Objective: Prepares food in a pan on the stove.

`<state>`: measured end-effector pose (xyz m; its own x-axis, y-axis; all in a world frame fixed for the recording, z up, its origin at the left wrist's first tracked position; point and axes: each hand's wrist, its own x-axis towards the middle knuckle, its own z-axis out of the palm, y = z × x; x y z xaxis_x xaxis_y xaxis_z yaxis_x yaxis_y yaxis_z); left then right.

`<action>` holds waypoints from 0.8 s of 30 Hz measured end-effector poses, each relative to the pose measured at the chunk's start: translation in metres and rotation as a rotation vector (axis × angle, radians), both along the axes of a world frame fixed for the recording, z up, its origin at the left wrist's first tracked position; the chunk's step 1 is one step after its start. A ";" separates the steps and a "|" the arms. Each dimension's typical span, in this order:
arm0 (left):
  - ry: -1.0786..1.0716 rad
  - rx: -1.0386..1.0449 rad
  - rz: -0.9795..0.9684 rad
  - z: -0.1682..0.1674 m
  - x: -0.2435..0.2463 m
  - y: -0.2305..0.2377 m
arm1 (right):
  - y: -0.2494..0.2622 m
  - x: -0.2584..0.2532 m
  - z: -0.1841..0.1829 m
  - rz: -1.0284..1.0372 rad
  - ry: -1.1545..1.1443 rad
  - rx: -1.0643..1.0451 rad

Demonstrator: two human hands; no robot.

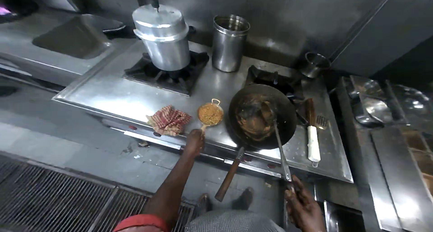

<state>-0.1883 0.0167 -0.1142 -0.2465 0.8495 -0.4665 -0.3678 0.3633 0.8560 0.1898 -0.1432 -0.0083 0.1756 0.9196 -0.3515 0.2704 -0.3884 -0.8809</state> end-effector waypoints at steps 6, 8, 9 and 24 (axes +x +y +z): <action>-0.095 0.058 0.047 -0.016 0.000 0.004 | 0.003 0.005 0.005 0.007 0.006 0.024; -0.138 0.034 0.040 -0.020 -0.003 0.013 | 0.004 0.005 0.006 -0.001 0.009 0.017; -0.146 0.004 0.026 -0.019 -0.004 0.019 | 0.004 0.006 0.007 -0.008 0.012 0.020; -0.615 -0.063 -0.777 0.026 0.102 -0.130 | -0.034 0.043 0.031 0.301 -0.512 -0.077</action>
<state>-0.0861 -0.1136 -0.0881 0.6684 0.6418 -0.3759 -0.3817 0.7298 0.5671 0.2330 -0.1776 0.0225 0.0758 0.9305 -0.3585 0.7613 -0.2861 -0.5818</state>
